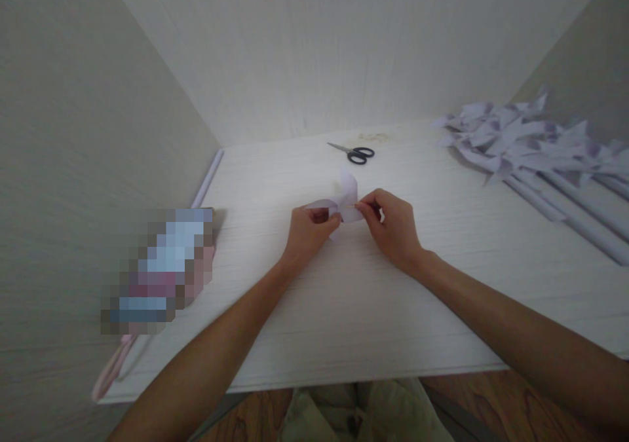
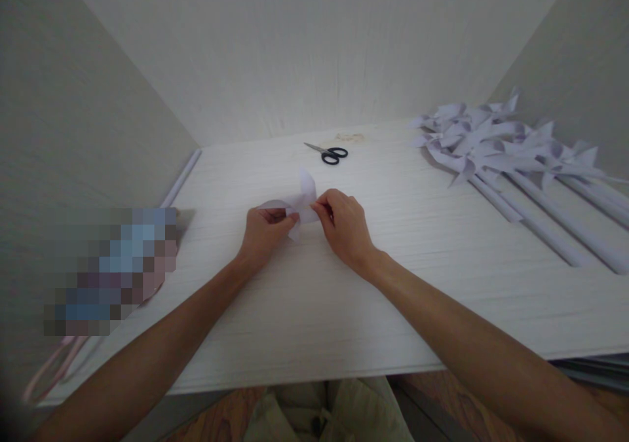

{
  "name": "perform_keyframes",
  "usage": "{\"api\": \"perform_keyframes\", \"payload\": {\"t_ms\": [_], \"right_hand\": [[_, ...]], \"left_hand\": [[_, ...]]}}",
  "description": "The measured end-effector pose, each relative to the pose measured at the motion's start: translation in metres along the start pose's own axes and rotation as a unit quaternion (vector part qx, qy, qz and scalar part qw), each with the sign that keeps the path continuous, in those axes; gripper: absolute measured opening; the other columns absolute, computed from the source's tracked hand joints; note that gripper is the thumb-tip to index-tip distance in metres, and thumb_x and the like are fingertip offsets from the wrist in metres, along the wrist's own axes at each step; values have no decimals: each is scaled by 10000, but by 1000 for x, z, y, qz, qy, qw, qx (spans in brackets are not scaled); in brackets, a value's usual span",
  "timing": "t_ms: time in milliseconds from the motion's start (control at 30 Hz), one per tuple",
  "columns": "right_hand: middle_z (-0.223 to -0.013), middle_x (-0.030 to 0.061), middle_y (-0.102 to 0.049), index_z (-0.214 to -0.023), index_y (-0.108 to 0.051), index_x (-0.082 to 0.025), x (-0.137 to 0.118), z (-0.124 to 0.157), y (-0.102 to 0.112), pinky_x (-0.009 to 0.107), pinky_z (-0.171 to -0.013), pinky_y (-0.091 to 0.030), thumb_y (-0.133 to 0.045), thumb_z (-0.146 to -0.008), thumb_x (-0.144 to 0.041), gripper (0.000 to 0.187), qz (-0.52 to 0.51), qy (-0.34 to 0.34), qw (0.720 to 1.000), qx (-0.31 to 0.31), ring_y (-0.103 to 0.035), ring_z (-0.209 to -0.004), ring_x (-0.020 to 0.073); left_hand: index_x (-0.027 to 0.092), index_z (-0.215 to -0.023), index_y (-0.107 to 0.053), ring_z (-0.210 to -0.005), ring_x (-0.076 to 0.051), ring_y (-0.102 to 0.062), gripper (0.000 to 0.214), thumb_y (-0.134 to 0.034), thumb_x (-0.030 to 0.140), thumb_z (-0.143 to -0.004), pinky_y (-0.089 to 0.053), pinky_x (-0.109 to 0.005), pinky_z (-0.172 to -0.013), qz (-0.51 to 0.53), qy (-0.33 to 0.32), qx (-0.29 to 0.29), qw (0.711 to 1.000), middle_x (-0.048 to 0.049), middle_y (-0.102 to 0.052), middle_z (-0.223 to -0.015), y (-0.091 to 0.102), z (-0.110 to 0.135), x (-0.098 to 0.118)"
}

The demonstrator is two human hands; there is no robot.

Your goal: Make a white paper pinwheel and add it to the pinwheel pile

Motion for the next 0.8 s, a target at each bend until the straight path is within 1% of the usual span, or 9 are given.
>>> {"api": "perform_keyframes", "payload": {"t_ms": [300,567,800], "right_hand": [[-602,6,-546,-651,-490,-190,-1,0,0,265,-529,-337,-463,-782,-246,145,-4,-3,1000,-2,-460,-539,123],[-599,6,-546,-651,-493,-183,-1,0,1,258,-526,-332,-469,-779,-235,140,5,0,1000,-1,-456,-536,119],[-594,3,-537,-650,-498,-173,-1,0,1,250,-528,-321,-463,-780,-239,150,10,5,1000,-1,-447,-534,113]], "left_hand": [[123,-643,-672,-565,-110,-577,135,-576,204,-594,-442,-212,-510,1,8,1,1000,-31,-661,-655,0,0,-1],[117,-663,-676,-573,-118,-588,143,-581,187,-582,-451,-213,-510,11,15,1,1000,-34,-670,-667,-1,1,2],[113,-679,-675,-567,-109,-577,162,-591,216,-585,-448,-213,-522,10,15,1,1000,-27,-666,-667,0,0,1]]}}
Point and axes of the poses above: each hand's wrist, its own z-axis away from the middle knuckle, its own y-axis out of the back of the hand, x = y × z, the point moved 1 cm from there along -z, towards the middle knuckle
